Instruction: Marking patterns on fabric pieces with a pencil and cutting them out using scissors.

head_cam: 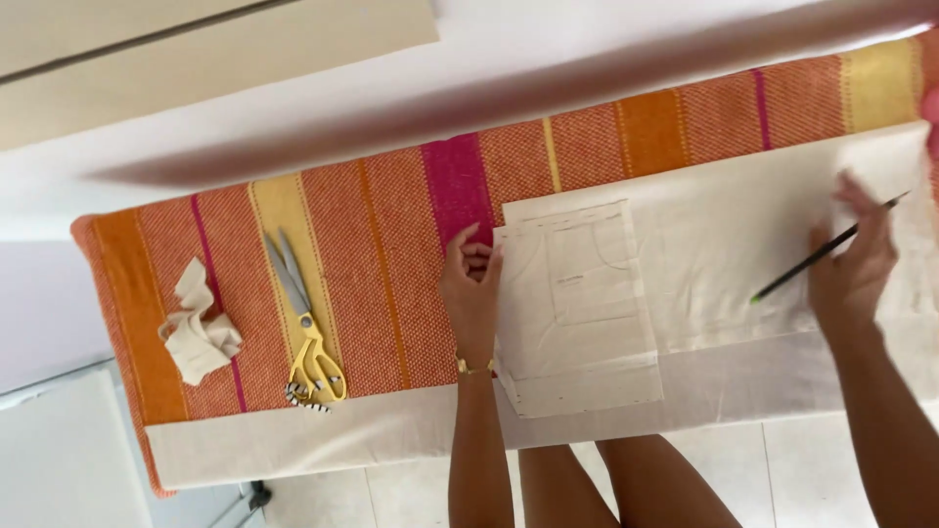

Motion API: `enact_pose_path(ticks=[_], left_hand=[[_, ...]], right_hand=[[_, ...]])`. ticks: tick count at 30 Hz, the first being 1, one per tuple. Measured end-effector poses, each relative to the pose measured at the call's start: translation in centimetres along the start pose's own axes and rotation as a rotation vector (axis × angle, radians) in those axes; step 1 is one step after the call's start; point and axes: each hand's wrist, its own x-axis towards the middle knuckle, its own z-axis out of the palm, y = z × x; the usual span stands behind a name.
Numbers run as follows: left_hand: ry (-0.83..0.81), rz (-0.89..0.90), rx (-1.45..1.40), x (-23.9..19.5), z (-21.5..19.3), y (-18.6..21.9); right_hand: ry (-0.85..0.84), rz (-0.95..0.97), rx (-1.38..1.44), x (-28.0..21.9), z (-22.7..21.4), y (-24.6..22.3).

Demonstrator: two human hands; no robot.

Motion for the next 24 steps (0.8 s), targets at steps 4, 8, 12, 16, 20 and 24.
enact_pose_path(ticks=[4, 8, 12, 16, 20, 24], left_hand=[[-0.067, -0.001, 0.083, -2.0, -1.0, -0.9], [-0.094, 0.081, 0.142, -2.4, -0.7, -2.2], [-0.092, 0.175, 0.084, -0.9, -0.9, -4.2], [-0.070, 0.286, 0.108, 1.0, -2.2, -5.4], [-0.083, 0.412, 0.186, 2.4, -2.5, -5.3], [-0.079, 0.506, 0.166, 2.6, -2.3, -5.6]], right_hand=[[-0.183, 0.323, 0.335, -1.7, 3.7, -8.4], [-0.194, 0.349, 0.225, -2.6, 8.2, -14.5], [-0.175, 0.367, 0.147, -2.1, 10.6, -16.5], [-0.149, 0.389, 0.232, 0.3, 10.9, -18.9], [-0.148, 0.334, 0.274, 0.9, 11.0, -19.9], [-0.093, 0.377, 0.265, 0.5, 11.3, -19.6]])
